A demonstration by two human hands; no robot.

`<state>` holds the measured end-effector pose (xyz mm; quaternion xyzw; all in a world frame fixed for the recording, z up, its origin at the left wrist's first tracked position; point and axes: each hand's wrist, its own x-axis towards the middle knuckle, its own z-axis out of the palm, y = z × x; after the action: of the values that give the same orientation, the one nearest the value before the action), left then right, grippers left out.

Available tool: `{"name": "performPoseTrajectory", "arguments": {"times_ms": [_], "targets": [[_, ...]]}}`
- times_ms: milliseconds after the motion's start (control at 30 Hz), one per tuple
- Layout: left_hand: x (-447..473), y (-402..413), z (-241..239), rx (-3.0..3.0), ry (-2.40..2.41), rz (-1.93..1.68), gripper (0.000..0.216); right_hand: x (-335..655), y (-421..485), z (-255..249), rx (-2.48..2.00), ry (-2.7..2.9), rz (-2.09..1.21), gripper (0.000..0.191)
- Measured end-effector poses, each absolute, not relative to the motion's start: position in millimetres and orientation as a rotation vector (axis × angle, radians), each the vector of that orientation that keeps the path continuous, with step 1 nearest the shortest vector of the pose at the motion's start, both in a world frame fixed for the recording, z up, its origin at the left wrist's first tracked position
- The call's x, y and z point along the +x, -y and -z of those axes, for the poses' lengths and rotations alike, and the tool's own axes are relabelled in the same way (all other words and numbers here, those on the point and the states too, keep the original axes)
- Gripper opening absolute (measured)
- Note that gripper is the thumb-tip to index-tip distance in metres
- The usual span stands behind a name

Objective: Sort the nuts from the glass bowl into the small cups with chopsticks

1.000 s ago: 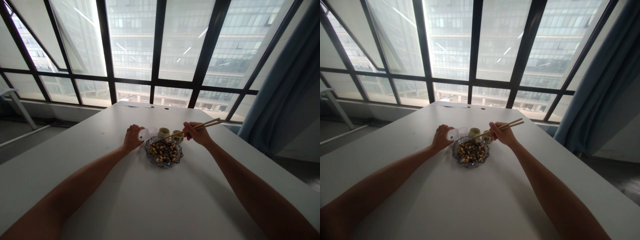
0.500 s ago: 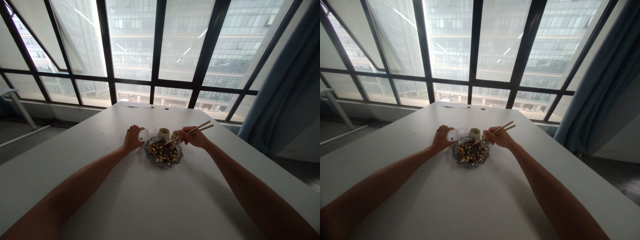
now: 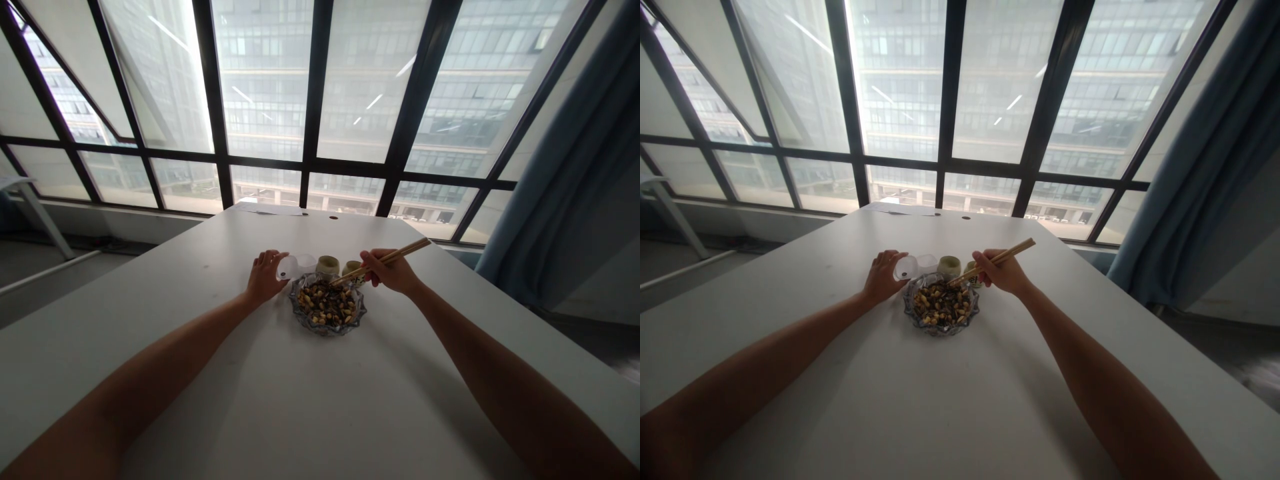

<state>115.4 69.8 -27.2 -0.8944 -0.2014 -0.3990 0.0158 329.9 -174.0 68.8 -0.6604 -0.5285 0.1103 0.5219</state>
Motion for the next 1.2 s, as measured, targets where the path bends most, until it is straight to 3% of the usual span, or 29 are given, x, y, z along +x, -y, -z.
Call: {"name": "performPoseTrajectory", "arguments": {"times_ms": [400,833,1200], "targets": [[114.1,-66.5,24.8,-2.794,0.611,1.21,0.06,332.5,173.6,-68.3,-1.569,1.255,-0.264,0.061],[120.2,-80.3,35.5,-2.883,1.062,1.265,0.07,327.5,173.5,-69.6,-1.598,1.275,-0.269,0.061],[118.3,-75.0,33.5,-2.873,0.744,1.1,0.058,328.9,172.8,-67.7,-1.584,1.245,-0.285,0.064]]}}
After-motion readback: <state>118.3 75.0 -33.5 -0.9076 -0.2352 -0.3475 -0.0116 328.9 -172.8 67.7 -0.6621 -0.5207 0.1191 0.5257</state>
